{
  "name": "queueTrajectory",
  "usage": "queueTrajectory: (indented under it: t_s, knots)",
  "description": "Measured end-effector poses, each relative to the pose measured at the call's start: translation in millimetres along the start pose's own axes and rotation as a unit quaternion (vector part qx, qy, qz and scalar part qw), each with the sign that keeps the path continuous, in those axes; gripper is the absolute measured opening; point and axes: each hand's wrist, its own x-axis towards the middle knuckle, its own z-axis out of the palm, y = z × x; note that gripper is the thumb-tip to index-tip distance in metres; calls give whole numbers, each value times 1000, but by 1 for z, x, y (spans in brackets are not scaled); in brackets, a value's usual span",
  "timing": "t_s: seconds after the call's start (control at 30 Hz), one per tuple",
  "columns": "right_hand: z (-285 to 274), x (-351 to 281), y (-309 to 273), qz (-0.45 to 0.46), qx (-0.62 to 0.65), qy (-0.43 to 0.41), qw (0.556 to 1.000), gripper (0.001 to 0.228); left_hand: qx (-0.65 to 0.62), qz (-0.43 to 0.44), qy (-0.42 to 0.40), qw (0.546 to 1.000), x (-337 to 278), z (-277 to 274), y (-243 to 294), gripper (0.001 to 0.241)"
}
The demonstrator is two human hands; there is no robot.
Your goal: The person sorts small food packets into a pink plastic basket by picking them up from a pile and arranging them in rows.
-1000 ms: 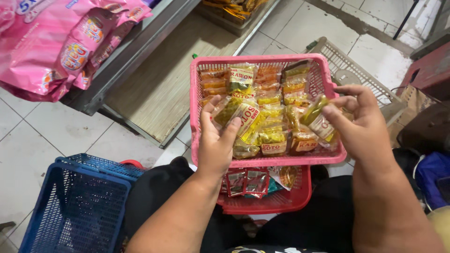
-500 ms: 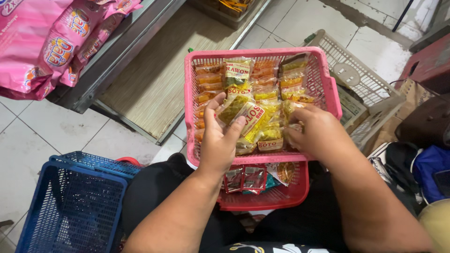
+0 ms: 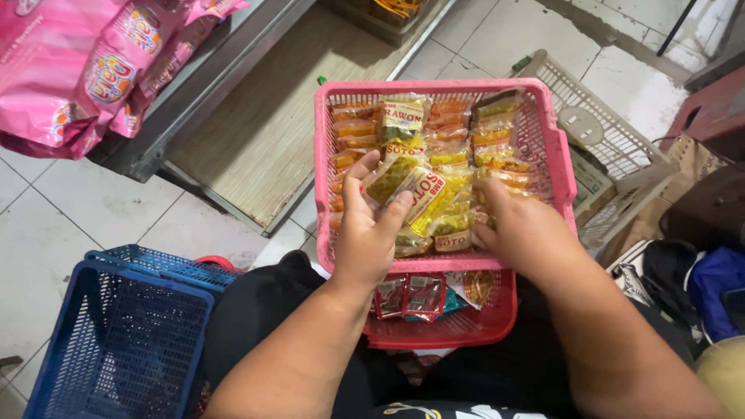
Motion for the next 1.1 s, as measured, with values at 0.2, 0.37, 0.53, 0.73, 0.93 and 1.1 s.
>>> queueTrajectory:
  t_s: [0.2, 0.37, 0.53, 0.73, 0.93, 1.1]
  knots:
    - [-10, -15, -5, -72, 15, 111, 991, 57, 3, 2, -4, 1000, -2, 0, 2, 61]
    - [3, -18, 11, -181, 38, 107, 977, 23, -11, 0, -2, 1000, -3, -3, 3, 62]
    - [17, -1, 15, -145, 50, 170, 974, 20, -21, -12, -11, 1000, -2, 0, 0, 61]
    - [-4, -22, 7, -135, 23, 131, 982, 46, 4, -3, -7, 1000, -3, 0, 2, 61]
    - [-1, -19, 9, -163, 37, 87, 982, 35, -5, -3, -8, 1000, -2, -1, 2, 62]
    - [3, -14, 8, -158, -15, 84, 984, 22, 7, 0, -11, 1000, -3, 1, 1, 61]
